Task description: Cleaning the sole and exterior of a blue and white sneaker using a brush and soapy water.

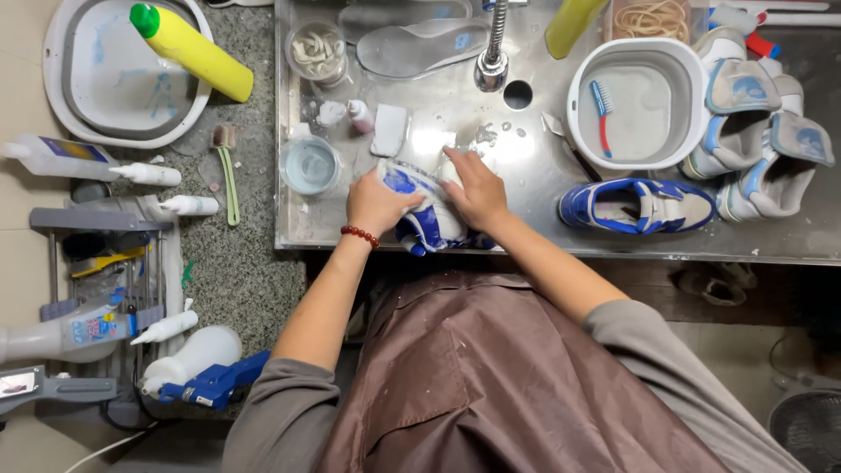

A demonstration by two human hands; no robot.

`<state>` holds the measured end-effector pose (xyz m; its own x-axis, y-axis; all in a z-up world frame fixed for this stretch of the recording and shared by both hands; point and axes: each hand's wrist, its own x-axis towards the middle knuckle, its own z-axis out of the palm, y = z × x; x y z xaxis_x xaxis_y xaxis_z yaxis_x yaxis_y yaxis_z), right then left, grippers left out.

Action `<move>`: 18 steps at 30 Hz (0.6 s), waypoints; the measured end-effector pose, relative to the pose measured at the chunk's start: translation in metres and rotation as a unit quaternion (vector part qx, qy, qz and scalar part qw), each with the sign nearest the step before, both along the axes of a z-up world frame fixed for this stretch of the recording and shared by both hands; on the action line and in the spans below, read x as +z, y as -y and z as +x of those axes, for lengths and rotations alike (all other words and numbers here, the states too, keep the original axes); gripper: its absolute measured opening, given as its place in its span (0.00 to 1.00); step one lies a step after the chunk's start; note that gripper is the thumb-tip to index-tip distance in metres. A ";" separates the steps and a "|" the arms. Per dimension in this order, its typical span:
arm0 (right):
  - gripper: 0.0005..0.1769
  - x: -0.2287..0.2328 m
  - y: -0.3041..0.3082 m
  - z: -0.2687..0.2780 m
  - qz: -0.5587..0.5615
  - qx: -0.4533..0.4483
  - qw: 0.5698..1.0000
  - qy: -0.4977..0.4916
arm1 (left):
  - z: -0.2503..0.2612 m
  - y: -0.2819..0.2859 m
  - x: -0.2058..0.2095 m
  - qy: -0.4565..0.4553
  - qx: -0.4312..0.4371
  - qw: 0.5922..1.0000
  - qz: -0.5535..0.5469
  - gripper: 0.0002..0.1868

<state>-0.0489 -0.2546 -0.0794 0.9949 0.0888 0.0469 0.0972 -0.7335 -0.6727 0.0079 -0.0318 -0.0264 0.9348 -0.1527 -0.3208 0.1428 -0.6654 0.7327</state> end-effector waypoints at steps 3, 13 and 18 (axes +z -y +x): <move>0.29 -0.024 0.011 -0.019 0.049 -0.018 0.998 0.038 | 0.004 -0.009 -0.018 -0.035 0.025 0.999 0.013 0.28; 0.31 -0.017 0.010 -0.007 0.038 -0.021 0.999 -0.032 | -0.001 -0.003 -0.008 -0.027 0.015 0.999 0.025 0.31; 0.37 0.006 -0.015 0.021 0.145 0.017 0.985 0.088 | -0.009 0.011 -0.018 0.032 -0.010 0.999 0.017 0.37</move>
